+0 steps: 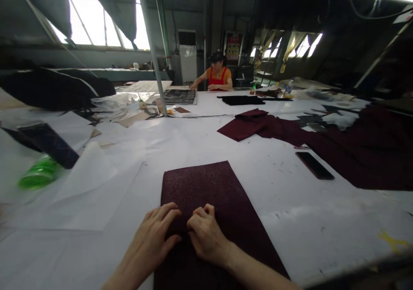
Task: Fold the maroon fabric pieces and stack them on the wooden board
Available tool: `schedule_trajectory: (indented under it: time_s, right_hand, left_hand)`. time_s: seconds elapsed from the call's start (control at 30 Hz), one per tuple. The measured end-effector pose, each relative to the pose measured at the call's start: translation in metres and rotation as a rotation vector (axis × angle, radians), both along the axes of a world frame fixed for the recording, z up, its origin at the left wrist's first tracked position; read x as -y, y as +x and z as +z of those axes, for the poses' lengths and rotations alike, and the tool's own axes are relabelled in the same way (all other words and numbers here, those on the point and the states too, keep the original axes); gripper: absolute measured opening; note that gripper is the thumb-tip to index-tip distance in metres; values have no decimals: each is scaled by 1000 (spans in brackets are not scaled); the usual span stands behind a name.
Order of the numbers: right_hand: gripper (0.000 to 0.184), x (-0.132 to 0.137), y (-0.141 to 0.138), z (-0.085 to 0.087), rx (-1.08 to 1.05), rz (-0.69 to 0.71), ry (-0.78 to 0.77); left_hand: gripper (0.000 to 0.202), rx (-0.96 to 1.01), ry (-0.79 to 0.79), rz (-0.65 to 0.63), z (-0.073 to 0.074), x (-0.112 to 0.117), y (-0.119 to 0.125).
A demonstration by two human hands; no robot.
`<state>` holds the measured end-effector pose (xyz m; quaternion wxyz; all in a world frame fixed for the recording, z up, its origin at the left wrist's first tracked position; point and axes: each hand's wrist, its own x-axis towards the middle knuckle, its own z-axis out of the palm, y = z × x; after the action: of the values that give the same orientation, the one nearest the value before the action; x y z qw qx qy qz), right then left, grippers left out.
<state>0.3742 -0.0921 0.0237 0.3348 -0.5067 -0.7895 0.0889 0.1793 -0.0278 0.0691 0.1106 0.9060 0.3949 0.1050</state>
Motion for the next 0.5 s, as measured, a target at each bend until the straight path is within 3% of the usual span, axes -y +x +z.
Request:
schedule_trajectory:
  time_s: [0.17, 0.23, 0.4, 0.5]
  right_hand:
    - [35, 4, 19, 5, 27, -24, -41]
    - [42, 11, 52, 7, 83, -66, -35]
    - [26, 39, 172, 10, 293, -277, 78]
    - [18, 42, 201, 23, 366, -345, 137]
  left_hand:
    - [8, -71, -182, 52, -5, 9, 32]
    - [7, -56, -209, 87, -10, 8, 30]
    - [7, -1, -234, 102, -18, 6, 21]
    - [6, 36, -231, 103, -18, 8, 20]
